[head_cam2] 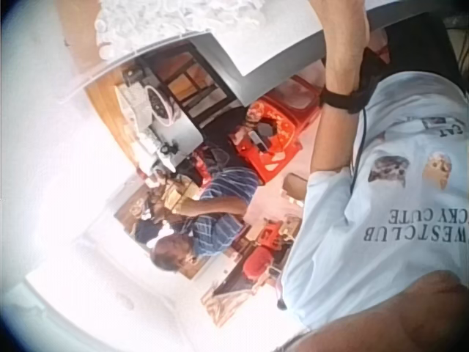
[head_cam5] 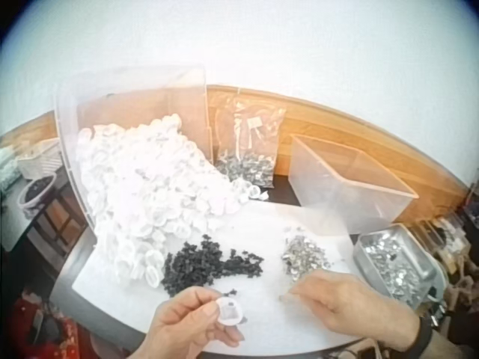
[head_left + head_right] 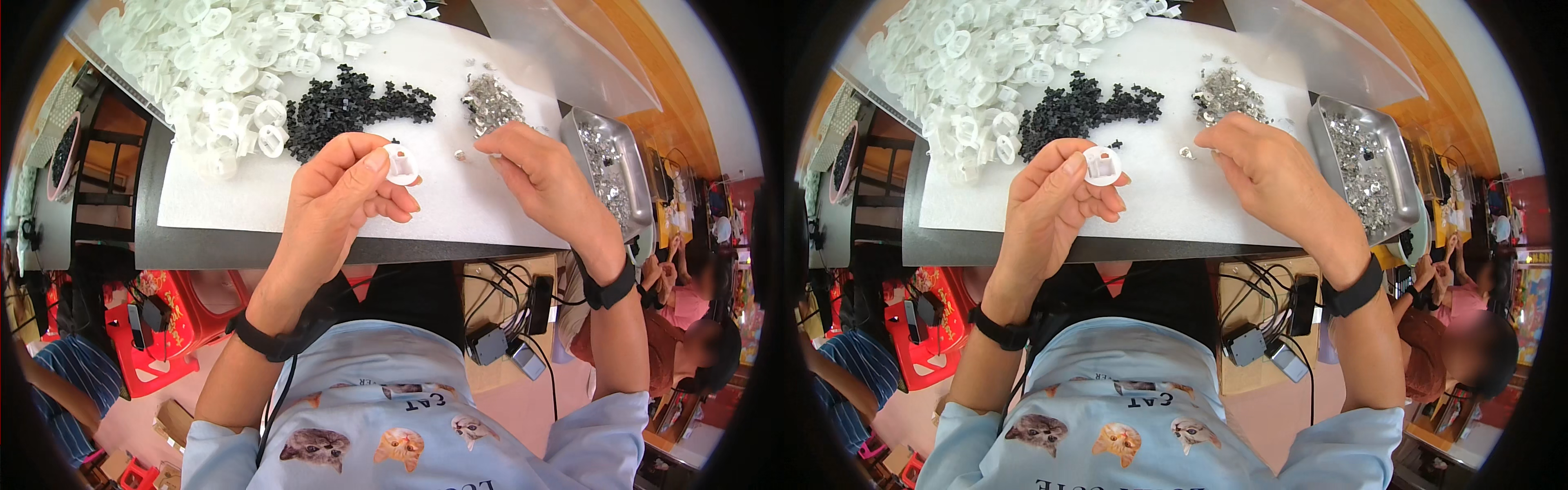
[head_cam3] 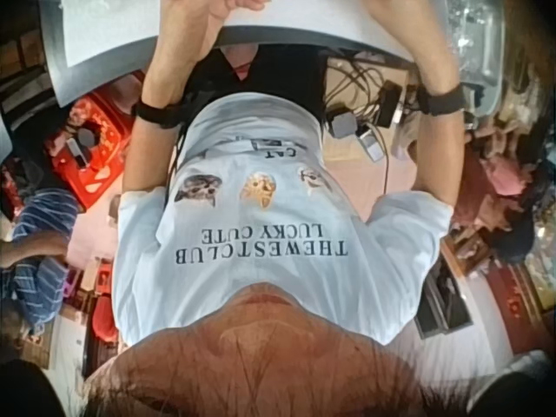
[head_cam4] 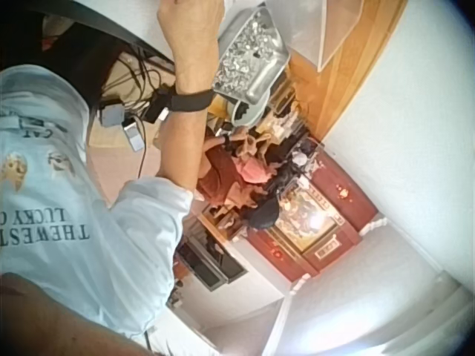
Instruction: Assembling small plastic components by inserting metal pins and black plastic pieces into a white base.
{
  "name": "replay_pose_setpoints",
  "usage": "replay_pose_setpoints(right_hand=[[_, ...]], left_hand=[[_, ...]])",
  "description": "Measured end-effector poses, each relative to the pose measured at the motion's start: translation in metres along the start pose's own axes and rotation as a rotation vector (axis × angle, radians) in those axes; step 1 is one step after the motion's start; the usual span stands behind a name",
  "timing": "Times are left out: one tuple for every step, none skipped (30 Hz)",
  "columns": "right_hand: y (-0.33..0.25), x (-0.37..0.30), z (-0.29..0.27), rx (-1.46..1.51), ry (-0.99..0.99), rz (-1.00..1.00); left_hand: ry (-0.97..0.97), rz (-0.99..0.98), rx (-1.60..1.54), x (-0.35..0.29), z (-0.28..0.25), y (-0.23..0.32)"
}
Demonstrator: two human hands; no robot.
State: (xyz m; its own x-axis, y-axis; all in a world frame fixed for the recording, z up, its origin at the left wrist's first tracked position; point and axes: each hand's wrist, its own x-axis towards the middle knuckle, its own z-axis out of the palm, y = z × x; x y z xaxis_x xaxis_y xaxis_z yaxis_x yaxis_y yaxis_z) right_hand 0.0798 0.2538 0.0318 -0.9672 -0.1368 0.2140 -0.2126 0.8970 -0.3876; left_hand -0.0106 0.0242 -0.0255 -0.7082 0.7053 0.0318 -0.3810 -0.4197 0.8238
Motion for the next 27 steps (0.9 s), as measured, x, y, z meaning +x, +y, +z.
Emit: replay_pose_setpoints(right_hand=[[0.002, 0.002, 0.001, 0.000, 0.001, 0.001], [0.003, 0.005, 0.003, -0.016, -0.010, -0.034], [0.004, 0.009, 0.005, -0.033, -0.021, -0.068], [0.003, 0.013, 0.005, -0.032, -0.020, -0.067], [0.002, 0.016, 0.004, -0.040, -0.102, -0.061], [0.001, 0.020, 0.004, -0.047, -0.185, -0.060], [0.002, 0.022, 0.004, -0.045, -0.186, -0.062], [0.002, 0.023, 0.005, -0.064, -0.205, -0.056], [0.002, 0.025, 0.007, -0.084, -0.224, -0.050], [0.003, 0.025, 0.009, -0.083, -0.225, -0.051], [0.003, 0.026, 0.013, -0.104, -0.190, -0.019], [0.002, 0.026, 0.016, -0.125, -0.157, 0.014], [-0.001, 0.026, 0.016, -0.124, -0.158, 0.016], [-0.006, 0.026, 0.015, -0.055, -0.157, 0.100], [-0.008, 0.027, 0.014, 0.014, -0.156, 0.183], [-0.009, 0.027, 0.012, 0.014, -0.157, 0.183], [-0.008, 0.026, 0.009, 0.011, -0.133, 0.159], [-0.007, 0.025, 0.007, 0.006, -0.107, 0.136], [-0.004, 0.023, 0.007, 0.005, -0.108, 0.136], [0.000, 0.021, 0.008, -0.012, -0.117, 0.091], [0.002, 0.021, 0.009, -0.028, -0.126, 0.045], [0.002, 0.020, 0.009, -0.027, -0.127, 0.043], [0.001, 0.020, 0.008, -0.047, -0.148, 0.032], [0.000, 0.020, 0.007, -0.066, -0.168, 0.021], [0.000, 0.021, 0.007, -0.065, -0.169, 0.019], [-0.001, 0.022, 0.006, -0.093, -0.193, 0.008], [-0.002, 0.022, 0.005, -0.123, -0.217, -0.001]], left_hand=[[0.003, 0.001, 0.007, 0.000, 0.000, 0.000], [0.003, 0.000, 0.008, 0.000, 0.001, 0.000], [0.007, -0.002, 0.012, 0.000, 0.001, 0.000], [0.011, -0.004, 0.016, 0.000, 0.001, 0.001], [0.010, -0.005, 0.017, 0.000, 0.001, 0.000], [0.009, -0.002, 0.002, 0.000, 0.001, 0.001], [0.008, 0.001, -0.014, 0.000, 0.000, 0.001], [0.010, 0.002, -0.013, 0.000, 0.000, 0.001], [0.005, 0.004, -0.026, 0.000, -0.001, 0.000], [-0.001, 0.006, -0.041, 0.001, -0.001, -0.001], [-0.001, 0.006, -0.041, 0.001, -0.002, -0.001], [-0.002, 0.003, -0.044, 0.001, -0.002, -0.001], [-0.003, 0.001, -0.046, 0.000, -0.002, 0.000], [-0.002, -0.001, -0.048, 0.000, -0.002, -0.001], [-0.002, 0.003, -0.045, 0.000, -0.003, 0.000], [0.000, 0.007, -0.043, 0.000, -0.003, 0.000], [0.001, 0.006, -0.044, 0.000, -0.003, 0.000], [0.003, 0.008, -0.044, 0.000, -0.002, 0.000], [0.005, 0.010, -0.045, 0.000, -0.002, 0.000], [0.006, 0.010, -0.045, 0.000, -0.002, 0.000], [0.015, 0.009, -0.048, 0.000, -0.002, 0.000], [0.024, 0.008, -0.050, 0.000, -0.002, 0.000], [0.025, 0.009, -0.050, 0.000, -0.001, 0.000], [0.018, 0.008, -0.047, 0.000, -0.001, 0.000], [0.011, 0.008, -0.045, 0.000, -0.002, 0.000], [0.013, 0.009, -0.044, 0.000, -0.002, 0.000], [0.006, 0.003, -0.061, 0.000, -0.001, 0.001]])
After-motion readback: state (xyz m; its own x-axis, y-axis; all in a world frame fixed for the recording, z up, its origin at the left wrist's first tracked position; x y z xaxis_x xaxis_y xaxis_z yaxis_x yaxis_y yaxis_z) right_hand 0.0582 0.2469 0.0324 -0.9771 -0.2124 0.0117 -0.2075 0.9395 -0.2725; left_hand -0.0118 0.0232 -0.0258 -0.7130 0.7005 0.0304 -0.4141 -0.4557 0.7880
